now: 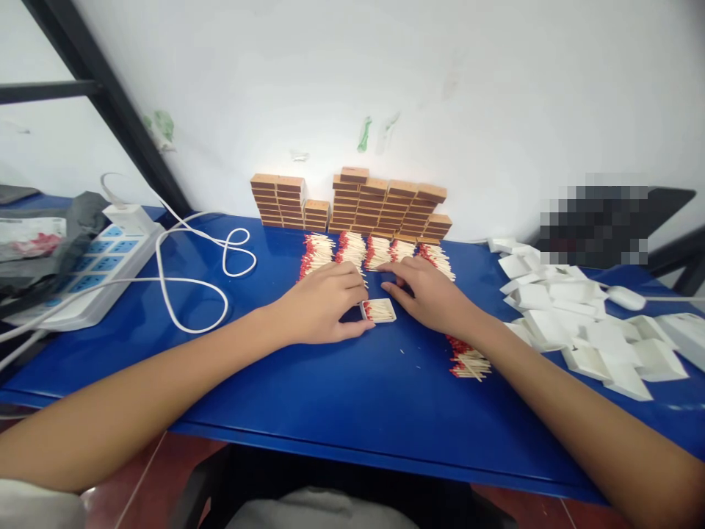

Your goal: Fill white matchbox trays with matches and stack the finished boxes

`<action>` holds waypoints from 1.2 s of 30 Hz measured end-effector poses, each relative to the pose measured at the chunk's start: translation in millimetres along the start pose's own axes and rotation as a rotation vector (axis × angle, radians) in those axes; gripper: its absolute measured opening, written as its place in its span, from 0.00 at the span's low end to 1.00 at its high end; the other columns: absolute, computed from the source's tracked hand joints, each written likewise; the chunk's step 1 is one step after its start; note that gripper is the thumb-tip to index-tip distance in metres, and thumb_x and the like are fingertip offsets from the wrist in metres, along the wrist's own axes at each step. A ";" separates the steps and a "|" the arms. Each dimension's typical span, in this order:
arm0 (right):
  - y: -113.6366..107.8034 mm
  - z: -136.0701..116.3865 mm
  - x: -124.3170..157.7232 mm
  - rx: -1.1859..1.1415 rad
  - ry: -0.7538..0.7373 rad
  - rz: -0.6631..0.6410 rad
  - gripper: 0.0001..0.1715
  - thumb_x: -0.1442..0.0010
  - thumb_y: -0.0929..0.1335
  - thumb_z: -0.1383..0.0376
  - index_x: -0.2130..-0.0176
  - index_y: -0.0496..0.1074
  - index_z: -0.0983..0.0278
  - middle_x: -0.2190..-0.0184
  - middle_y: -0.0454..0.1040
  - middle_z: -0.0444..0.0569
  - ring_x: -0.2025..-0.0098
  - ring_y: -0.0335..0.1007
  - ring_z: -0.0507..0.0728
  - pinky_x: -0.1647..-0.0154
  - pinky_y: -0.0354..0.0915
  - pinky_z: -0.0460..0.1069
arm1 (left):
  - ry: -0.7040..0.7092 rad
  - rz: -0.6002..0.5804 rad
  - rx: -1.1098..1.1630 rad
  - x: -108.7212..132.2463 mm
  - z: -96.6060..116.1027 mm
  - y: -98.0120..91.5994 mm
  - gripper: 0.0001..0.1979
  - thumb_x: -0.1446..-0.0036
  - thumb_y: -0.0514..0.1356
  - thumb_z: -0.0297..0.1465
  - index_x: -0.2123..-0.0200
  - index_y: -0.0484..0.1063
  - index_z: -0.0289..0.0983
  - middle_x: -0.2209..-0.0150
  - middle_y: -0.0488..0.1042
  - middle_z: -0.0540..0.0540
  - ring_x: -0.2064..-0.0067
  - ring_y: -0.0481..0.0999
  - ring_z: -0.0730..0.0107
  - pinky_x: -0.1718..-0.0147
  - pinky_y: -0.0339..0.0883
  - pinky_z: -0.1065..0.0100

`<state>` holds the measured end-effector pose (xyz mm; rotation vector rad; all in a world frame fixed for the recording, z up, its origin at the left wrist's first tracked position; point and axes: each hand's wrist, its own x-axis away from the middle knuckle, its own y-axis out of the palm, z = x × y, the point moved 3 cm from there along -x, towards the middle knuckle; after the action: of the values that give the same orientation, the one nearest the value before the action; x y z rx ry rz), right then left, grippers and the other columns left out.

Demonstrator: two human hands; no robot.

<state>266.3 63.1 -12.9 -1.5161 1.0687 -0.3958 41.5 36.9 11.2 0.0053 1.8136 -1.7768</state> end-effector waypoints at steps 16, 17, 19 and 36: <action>4.0 3.7 -1.6 0.019 -0.003 0.084 0.12 0.27 0.66 0.62 0.49 0.76 0.63 0.65 0.75 0.53 0.58 0.71 0.65 0.54 0.67 0.59 | 0.004 0.010 -0.021 0.1 -0.3 2.3 0.18 0.30 0.64 0.43 0.57 0.81 0.31 0.57 0.81 0.38 0.51 0.78 0.52 0.47 0.75 0.54; 3.8 3.4 -1.8 0.018 -0.007 0.086 0.11 0.27 0.67 0.62 0.50 0.76 0.63 0.65 0.75 0.53 0.59 0.71 0.65 0.55 0.67 0.58 | 0.000 0.006 -0.025 0.0 -0.3 2.6 0.19 0.30 0.64 0.43 0.56 0.81 0.30 0.57 0.81 0.37 0.50 0.78 0.52 0.47 0.75 0.53; 3.5 2.8 -2.1 0.012 -0.015 0.086 0.09 0.27 0.67 0.63 0.51 0.76 0.62 0.66 0.74 0.52 0.60 0.71 0.65 0.56 0.66 0.57 | -0.007 -0.005 -0.028 0.1 -0.4 2.9 0.19 0.30 0.64 0.43 0.56 0.82 0.31 0.57 0.81 0.37 0.50 0.78 0.51 0.46 0.74 0.53; 0.0 3.2 -0.7 -0.106 0.086 0.049 0.05 0.30 0.70 0.64 0.61 0.72 0.60 0.71 0.70 0.46 0.66 0.66 0.60 0.63 0.61 0.53 | -0.015 -0.030 -0.033 -0.8 -0.4 1.3 0.18 0.30 0.65 0.43 0.57 0.81 0.31 0.58 0.79 0.38 0.51 0.77 0.53 0.47 0.74 0.54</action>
<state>268.4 65.6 -13.5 -1.5744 1.2080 -0.3779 42.6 37.7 10.4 -0.0486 1.8409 -1.7626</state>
